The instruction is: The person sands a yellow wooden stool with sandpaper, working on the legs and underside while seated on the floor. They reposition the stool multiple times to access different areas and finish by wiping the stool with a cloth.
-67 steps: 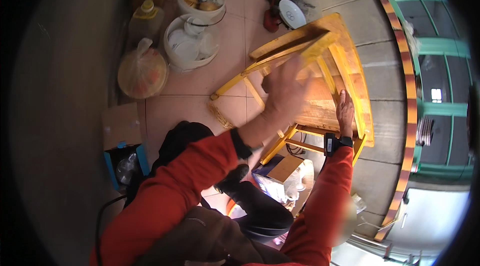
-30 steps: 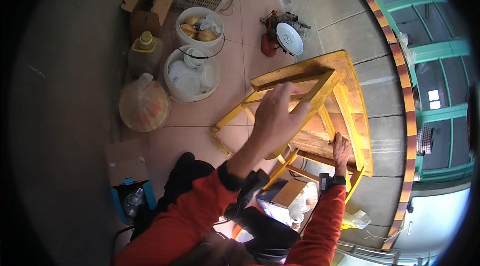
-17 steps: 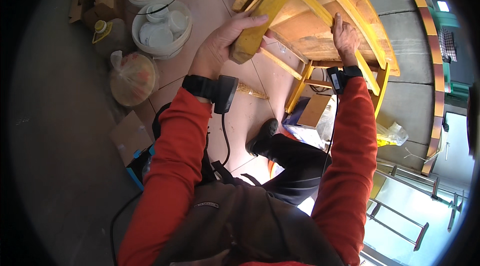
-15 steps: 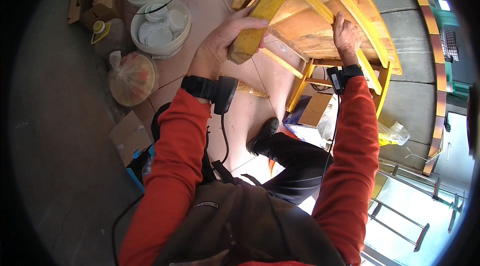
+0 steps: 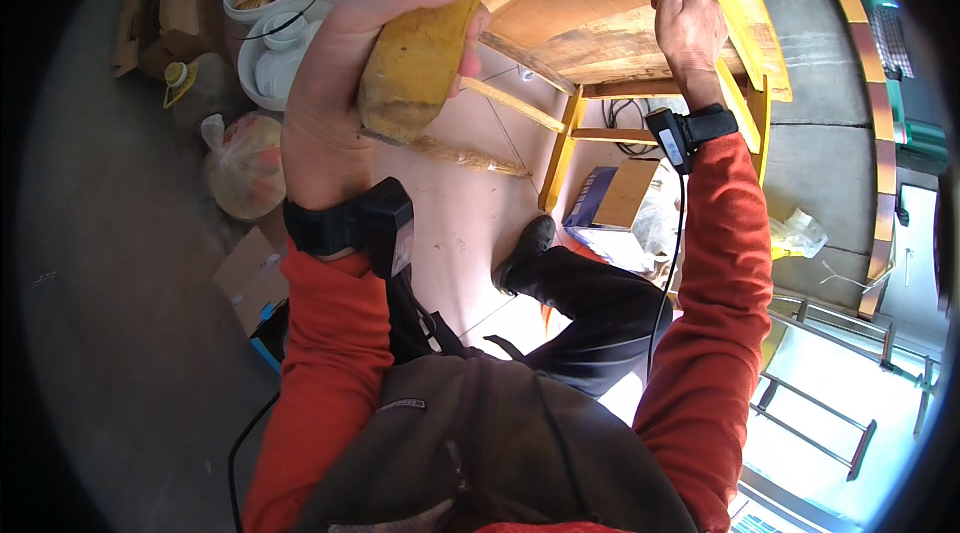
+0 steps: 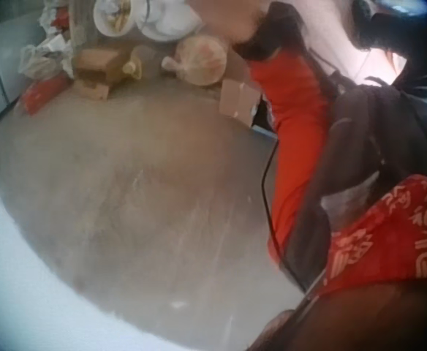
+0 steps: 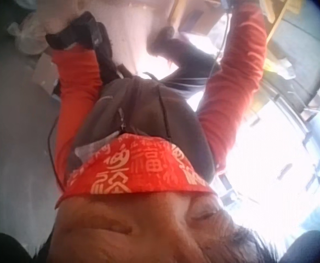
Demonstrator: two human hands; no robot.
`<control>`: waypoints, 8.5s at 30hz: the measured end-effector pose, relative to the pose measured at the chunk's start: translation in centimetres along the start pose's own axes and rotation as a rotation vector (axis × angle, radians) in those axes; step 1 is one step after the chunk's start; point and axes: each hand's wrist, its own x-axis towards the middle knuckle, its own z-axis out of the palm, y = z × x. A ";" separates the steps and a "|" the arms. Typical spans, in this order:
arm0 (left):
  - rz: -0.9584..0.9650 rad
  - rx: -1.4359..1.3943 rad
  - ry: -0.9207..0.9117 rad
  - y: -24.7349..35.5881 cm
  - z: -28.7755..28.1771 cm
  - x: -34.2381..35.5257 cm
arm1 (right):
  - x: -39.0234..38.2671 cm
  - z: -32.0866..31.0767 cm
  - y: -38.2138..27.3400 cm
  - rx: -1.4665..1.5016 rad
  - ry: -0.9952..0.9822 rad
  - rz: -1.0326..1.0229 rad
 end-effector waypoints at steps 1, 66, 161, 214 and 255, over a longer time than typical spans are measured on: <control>0.021 0.063 0.027 0.4 0.6 -0.6 | -0.1 -0.4 -0.1 0.003 -0.013 -0.035; -0.077 0.653 0.562 -8.9 -15.3 1.6 | -1.8 -9.5 19.6 1.138 0.104 0.222; 0.012 0.728 0.195 -6.9 -8.3 0.0 | -36.3 -12.4 -10.5 1.383 -0.539 0.318; -0.059 0.766 0.170 -5.3 -6.7 0.5 | -31.2 1.4 -0.2 0.695 0.383 0.711; 0.000 0.807 0.171 -5.9 -7.4 -0.4 | -23.6 -28.0 0.8 0.008 0.282 0.140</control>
